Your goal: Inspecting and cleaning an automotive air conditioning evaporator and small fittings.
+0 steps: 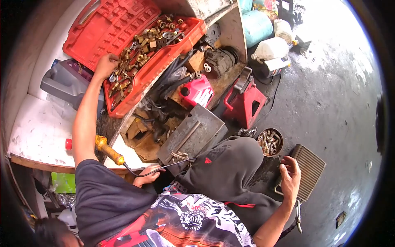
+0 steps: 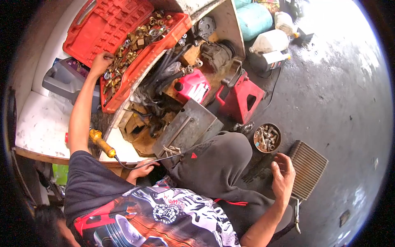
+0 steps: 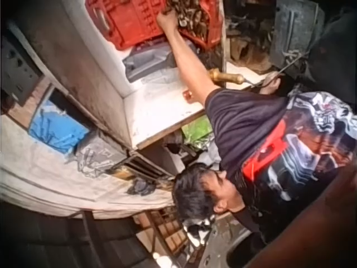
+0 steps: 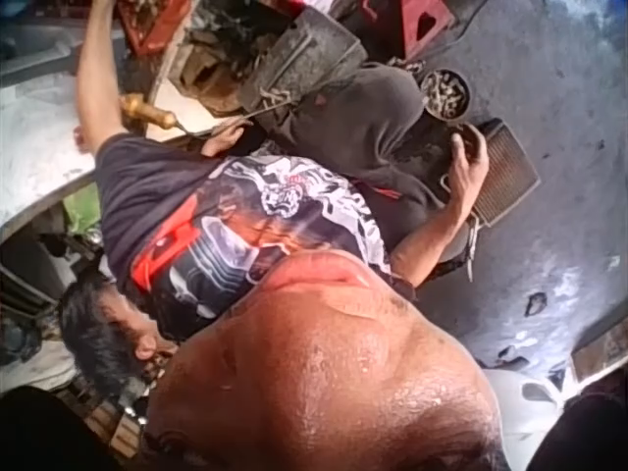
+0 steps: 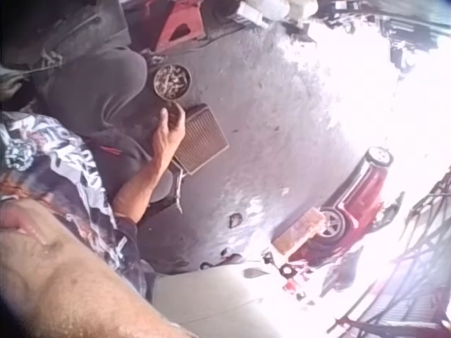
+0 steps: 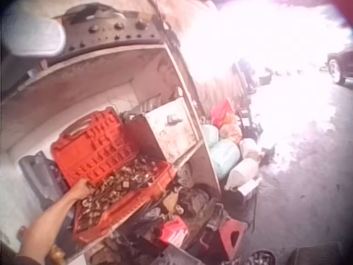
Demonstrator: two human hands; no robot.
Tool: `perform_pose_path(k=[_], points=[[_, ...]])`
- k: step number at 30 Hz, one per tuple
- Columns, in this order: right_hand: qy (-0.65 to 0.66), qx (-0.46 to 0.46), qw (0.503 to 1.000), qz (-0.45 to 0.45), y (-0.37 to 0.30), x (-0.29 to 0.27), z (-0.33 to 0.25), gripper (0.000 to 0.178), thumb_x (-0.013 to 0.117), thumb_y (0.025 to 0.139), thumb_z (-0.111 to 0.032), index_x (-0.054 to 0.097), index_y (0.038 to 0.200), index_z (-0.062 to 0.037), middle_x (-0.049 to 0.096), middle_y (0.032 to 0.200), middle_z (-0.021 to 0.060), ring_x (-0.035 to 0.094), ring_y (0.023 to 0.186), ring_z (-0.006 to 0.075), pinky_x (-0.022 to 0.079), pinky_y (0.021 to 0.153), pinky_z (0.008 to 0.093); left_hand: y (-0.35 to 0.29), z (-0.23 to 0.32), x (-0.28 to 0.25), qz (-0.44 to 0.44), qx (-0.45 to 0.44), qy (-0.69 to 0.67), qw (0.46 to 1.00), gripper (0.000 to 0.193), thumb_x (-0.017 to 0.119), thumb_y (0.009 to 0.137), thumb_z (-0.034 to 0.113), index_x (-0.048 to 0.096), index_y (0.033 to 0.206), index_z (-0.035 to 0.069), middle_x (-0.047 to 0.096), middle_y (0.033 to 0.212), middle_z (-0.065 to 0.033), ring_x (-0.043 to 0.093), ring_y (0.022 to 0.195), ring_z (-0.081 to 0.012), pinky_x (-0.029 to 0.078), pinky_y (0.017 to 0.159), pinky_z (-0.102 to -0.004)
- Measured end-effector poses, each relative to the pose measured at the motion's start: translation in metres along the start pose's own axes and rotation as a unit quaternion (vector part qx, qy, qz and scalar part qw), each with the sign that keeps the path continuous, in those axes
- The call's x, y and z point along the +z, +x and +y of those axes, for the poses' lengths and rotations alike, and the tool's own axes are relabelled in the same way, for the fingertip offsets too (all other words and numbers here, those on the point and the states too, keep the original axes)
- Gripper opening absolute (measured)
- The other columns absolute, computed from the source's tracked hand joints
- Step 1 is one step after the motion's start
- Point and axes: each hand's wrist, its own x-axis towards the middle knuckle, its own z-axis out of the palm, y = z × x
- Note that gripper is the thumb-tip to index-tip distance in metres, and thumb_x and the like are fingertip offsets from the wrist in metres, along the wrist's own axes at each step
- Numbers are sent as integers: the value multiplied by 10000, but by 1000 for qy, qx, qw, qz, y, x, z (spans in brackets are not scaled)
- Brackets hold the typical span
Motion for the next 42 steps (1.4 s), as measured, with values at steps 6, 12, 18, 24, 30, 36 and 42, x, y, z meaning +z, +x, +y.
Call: perform_pose_path(k=[6,12,18,24,30,36,42], points=[[-7,13,1000,12,-20,-10,-25,311,627,895,-112,578,1194,-42,629,1070,30,569,955,108,456,824,254,3,9,-11,51,-69,-123,989,202,584,874,59,642,1041,-41,674,892,-89,616,717,-112,507,618,-237],[14,-10,994,104,-51,-23,-56,313,635,889,-107,588,1190,-36,631,1070,32,558,933,95,452,821,247,-8,136,-20,-5,106,-499,860,246,592,894,115,623,1081,-42,680,971,-89,644,757,-139,555,754,-260],[-70,-94,989,85,-56,-14,-91,351,633,796,-24,605,1146,-12,635,989,70,584,841,119,482,750,253,-105,287,57,-303,126,-665,671,241,601,872,110,608,1088,2,673,929,-90,645,751,-144,558,689,-285],[-26,-201,977,73,-77,4,-89,602,741,803,-152,490,1346,-84,601,1165,73,580,899,144,489,761,281,-241,372,153,-600,-16,-549,582,202,644,848,62,620,1027,-29,686,911,-104,666,725,-136,591,652,-278],[-118,-318,898,278,-96,-9,-54,253,698,827,-122,635,1049,-18,635,949,112,645,852,232,524,735,315,-310,431,207,-699,-64,-618,355,234,568,936,111,555,1135,-10,638,1020,-74,652,877,-121,573,761,-271],[-6,-195,933,304,-123,-30,-33,311,728,775,-159,633,1026,0,639,947,141,644,862,262,522,768,328,-349,455,229,-681,-72,-633,361,261,576,923,94,555,1159,-16,661,1052,-106,650,947,-171,552,800,-307],[41,-196,941,274,-108,-21,-37,347,712,794,-73,616,1122,-17,648,1018,98,651,877,167,541,750,282,-335,452,226,-660,-63,-629,406,268,603,901,119,570,1130,-16,668,1029,-110,662,894,-172,564,755,-298]])
